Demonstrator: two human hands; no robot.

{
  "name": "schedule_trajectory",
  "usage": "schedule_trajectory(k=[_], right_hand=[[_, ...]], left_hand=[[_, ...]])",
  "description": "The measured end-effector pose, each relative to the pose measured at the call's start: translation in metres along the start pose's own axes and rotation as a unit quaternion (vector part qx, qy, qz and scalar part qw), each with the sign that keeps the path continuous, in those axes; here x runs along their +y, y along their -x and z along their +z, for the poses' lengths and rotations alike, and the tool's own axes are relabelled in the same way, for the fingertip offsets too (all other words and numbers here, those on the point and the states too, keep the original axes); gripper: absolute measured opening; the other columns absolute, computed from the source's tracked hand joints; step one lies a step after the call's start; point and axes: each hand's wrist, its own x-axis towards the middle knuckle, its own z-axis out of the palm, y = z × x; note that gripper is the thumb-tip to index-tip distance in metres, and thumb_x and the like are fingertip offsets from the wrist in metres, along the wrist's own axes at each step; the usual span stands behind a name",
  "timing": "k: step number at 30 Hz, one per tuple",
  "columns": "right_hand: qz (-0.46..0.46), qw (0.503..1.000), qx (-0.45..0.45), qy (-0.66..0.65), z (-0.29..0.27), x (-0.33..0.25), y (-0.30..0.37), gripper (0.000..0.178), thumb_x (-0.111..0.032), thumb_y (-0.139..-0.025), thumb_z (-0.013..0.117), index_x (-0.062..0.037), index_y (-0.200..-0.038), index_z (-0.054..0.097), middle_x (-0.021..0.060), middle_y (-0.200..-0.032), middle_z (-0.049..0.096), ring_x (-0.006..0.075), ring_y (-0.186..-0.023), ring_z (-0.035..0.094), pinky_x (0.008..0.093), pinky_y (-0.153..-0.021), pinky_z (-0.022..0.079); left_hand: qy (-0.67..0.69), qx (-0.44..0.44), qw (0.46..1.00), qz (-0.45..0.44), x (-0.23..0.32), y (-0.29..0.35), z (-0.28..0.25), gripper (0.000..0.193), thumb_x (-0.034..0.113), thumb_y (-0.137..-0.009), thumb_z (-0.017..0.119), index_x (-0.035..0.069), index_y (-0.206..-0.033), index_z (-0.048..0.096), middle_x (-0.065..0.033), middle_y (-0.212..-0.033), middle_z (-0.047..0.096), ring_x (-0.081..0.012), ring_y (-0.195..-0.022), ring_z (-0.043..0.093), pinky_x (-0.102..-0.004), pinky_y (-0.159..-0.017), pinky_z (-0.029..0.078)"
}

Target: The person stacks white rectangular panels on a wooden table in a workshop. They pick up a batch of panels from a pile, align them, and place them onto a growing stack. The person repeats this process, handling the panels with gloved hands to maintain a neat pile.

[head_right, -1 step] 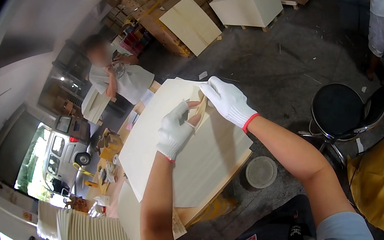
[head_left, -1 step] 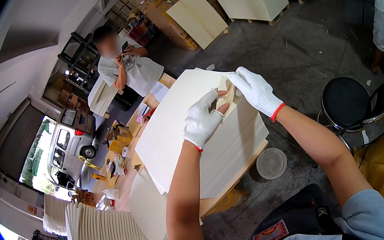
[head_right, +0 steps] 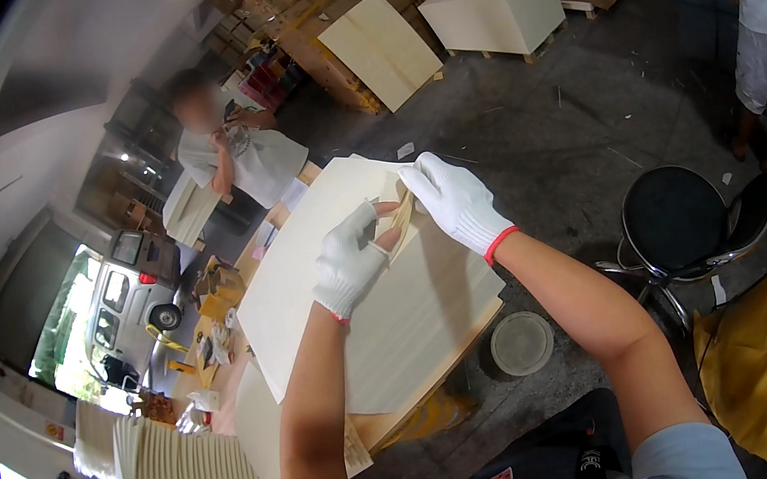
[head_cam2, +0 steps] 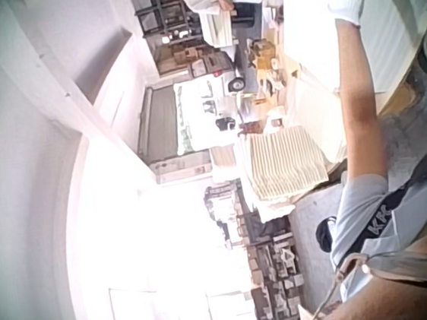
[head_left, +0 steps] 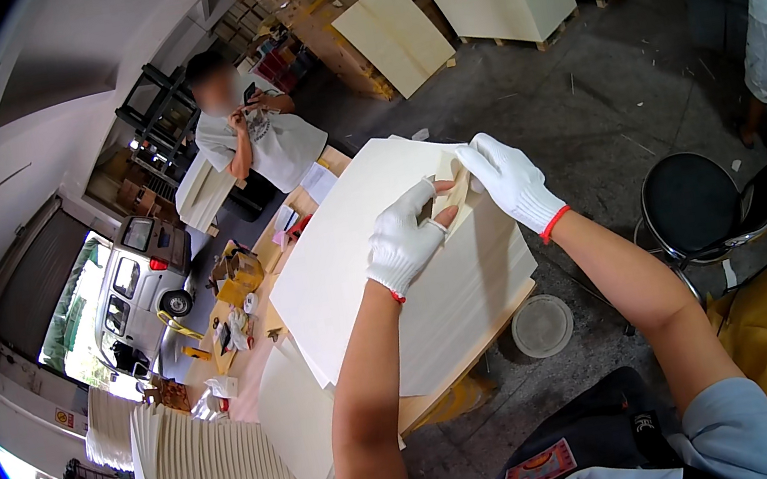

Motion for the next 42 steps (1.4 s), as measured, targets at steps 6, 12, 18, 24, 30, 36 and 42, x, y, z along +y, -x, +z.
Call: schedule_trajectory(k=[6,12,18,24,30,36,42], right_hand=[[-0.001,1.000,-0.004,0.023,0.000,-0.004,0.000,0.050,-0.054,-0.107,0.047,-0.0074,-0.106,0.064,0.0135,-0.086,0.070,0.0319,-0.082,0.068,0.0422,-0.077,0.049],[-0.004,1.000,0.011,0.002,0.001,-0.001,0.003,0.050,-0.054,-0.107,0.047,-0.0077,-0.108,0.065,0.0139,-0.089,0.070,0.0318,-0.085,0.069,0.0422,-0.078,0.050],[0.008,1.000,0.006,0.001,-0.002,-0.003,0.003,0.050,-0.055,-0.107,0.047,-0.0073,-0.106,0.064,0.0144,-0.089,0.070,0.0328,-0.085,0.068,0.0422,-0.079,0.049],[-0.122,0.959,0.005,0.257,-0.033,0.007,0.001,0.051,-0.058,-0.103,0.053,-0.0083,-0.100,0.064,0.0139,-0.083,0.070,0.0382,-0.080,0.068,0.0473,-0.072,0.051],[-0.336,0.859,0.000,0.387,-0.041,0.002,-0.009,0.032,-0.044,-0.099,0.062,-0.0122,-0.096,0.064,0.0100,-0.082,0.069,0.0322,-0.077,0.069,0.0455,-0.068,0.055],[-0.079,0.993,-0.044,0.082,-0.012,-0.001,-0.008,0.042,-0.048,-0.106,0.053,-0.0077,-0.107,0.067,0.0162,-0.091,0.068,0.0367,-0.088,0.066,0.0446,-0.079,0.050],[-0.021,0.999,-0.021,-0.025,-0.003,0.006,-0.002,0.050,-0.051,-0.108,0.049,-0.0039,-0.095,0.058,0.0159,-0.084,0.064,0.0341,-0.079,0.062,0.0426,-0.075,0.047]], left_hand=[[0.018,0.079,0.994,0.079,-0.017,-0.002,0.009,0.032,0.017,-0.097,0.072,0.011,-0.129,0.073,-0.0049,-0.082,0.065,-0.0131,-0.076,0.062,-0.0329,-0.073,0.051],[-0.064,-0.006,0.998,0.011,0.002,0.000,0.000,0.032,0.026,-0.095,0.074,0.016,-0.126,0.072,-0.0130,-0.088,0.071,-0.0252,-0.078,0.070,-0.0376,-0.074,0.054],[-0.054,0.000,0.998,0.028,0.005,0.000,-0.001,0.032,0.025,-0.095,0.075,0.015,-0.126,0.072,-0.0128,-0.085,0.071,-0.0253,-0.073,0.070,-0.0383,-0.073,0.054],[-0.046,0.061,0.993,0.089,-0.004,0.003,0.004,0.030,0.015,-0.102,0.060,0.013,-0.128,0.072,-0.0127,-0.088,0.066,-0.0233,-0.081,0.064,-0.0353,-0.079,0.052],[-0.037,0.026,0.997,0.070,-0.003,0.003,0.001,0.032,0.014,-0.104,0.053,0.015,-0.128,0.073,-0.0123,-0.088,0.066,-0.0217,-0.081,0.064,-0.0349,-0.079,0.052],[-0.046,0.018,0.998,0.046,-0.001,0.001,0.001,0.030,0.015,-0.102,0.057,0.015,-0.126,0.074,-0.0074,-0.082,0.063,-0.0152,-0.075,0.062,-0.0334,-0.075,0.052],[-0.010,-0.008,1.000,-0.001,0.004,0.001,0.001,0.036,0.016,-0.094,0.074,0.013,-0.129,0.073,-0.0035,-0.079,0.061,-0.0125,-0.070,0.060,-0.0313,-0.070,0.051]])
